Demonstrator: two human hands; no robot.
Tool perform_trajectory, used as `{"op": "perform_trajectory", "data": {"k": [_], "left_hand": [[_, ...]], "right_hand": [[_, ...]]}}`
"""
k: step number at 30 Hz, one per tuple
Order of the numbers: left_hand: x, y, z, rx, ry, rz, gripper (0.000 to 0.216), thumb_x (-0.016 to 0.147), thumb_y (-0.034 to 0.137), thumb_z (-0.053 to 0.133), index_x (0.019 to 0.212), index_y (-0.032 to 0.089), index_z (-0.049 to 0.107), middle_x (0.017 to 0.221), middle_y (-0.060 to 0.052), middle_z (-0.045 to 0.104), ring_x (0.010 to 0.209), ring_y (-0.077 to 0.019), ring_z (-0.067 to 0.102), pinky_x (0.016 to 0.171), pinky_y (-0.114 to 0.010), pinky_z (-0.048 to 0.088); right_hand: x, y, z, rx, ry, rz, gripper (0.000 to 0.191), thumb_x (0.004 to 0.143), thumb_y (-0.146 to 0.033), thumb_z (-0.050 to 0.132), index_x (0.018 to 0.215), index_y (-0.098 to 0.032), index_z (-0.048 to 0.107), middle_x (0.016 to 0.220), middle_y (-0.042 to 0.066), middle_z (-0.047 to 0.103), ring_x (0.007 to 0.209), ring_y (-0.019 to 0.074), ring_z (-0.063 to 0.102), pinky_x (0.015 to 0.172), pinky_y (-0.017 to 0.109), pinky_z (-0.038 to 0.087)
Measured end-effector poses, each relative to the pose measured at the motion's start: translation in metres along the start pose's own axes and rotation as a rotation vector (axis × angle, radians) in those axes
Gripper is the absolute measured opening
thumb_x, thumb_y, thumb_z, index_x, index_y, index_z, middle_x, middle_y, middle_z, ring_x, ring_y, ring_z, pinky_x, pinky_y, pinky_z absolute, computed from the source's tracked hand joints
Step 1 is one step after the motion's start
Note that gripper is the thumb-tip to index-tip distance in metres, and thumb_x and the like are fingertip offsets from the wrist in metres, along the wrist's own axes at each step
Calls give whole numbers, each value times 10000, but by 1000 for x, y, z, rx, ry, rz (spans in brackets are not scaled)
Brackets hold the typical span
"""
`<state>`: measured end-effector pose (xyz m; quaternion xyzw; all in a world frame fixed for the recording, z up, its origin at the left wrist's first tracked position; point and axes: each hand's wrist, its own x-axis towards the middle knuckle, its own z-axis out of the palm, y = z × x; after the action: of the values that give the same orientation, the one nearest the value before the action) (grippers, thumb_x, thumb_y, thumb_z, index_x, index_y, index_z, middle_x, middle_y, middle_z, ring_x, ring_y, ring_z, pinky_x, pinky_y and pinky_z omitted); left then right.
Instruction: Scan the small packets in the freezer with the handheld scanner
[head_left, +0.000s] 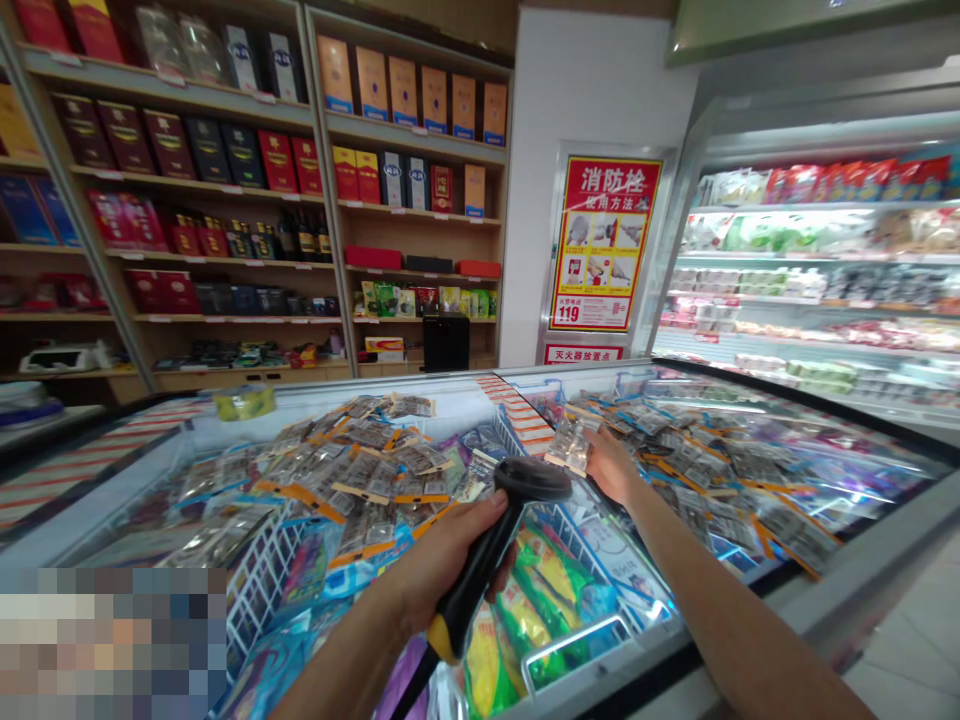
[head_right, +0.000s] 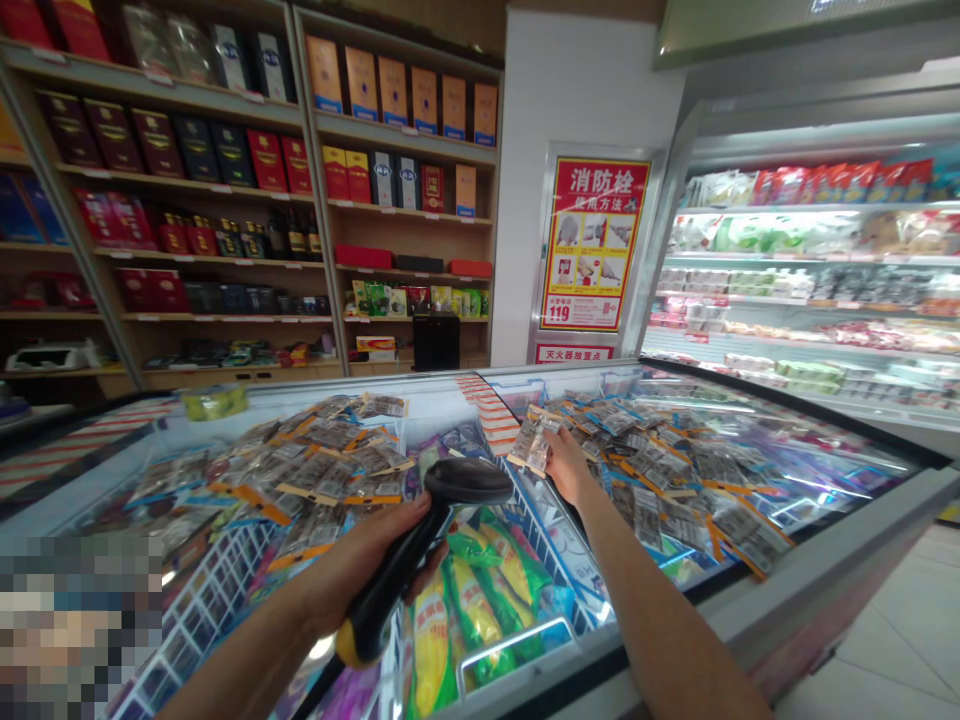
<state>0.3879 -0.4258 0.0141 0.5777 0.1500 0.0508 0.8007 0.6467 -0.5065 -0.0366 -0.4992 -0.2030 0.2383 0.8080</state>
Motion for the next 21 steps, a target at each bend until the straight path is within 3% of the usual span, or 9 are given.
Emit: {"op": "perform_trajectory", "data": {"k": [9, 13, 21], "left_hand": [[12, 4, -14, 86, 30, -55, 439, 656, 575, 567, 687, 138, 543, 535, -4, 569, 398, -81, 483, 405, -191, 347], [16, 8, -21, 91, 16, -15, 420, 681, 556, 556, 701, 136, 549, 523, 0, 564, 404, -72, 481, 413, -178, 348], [16, 2, -15, 40, -7, -12, 419, 646, 552, 594, 652, 135, 552, 522, 2, 557, 408, -66, 477, 410, -171, 352]], "right_hand": [[6, 1, -8, -16, 19, 2, 233, 650, -283, 585, 865, -252, 500, 726, -21, 657, 758, 193, 635, 635, 323, 504], [8, 1, -11, -40, 31, -2, 215, 655, -295, 580, 848, -252, 495, 713, -22, 656, 752, 195, 636, 626, 327, 505], [1, -6, -4, -1, 34, 17, 222, 650, -274, 571, 860, -246, 507, 766, -10, 667, 786, 199, 634, 653, 325, 503]]}}
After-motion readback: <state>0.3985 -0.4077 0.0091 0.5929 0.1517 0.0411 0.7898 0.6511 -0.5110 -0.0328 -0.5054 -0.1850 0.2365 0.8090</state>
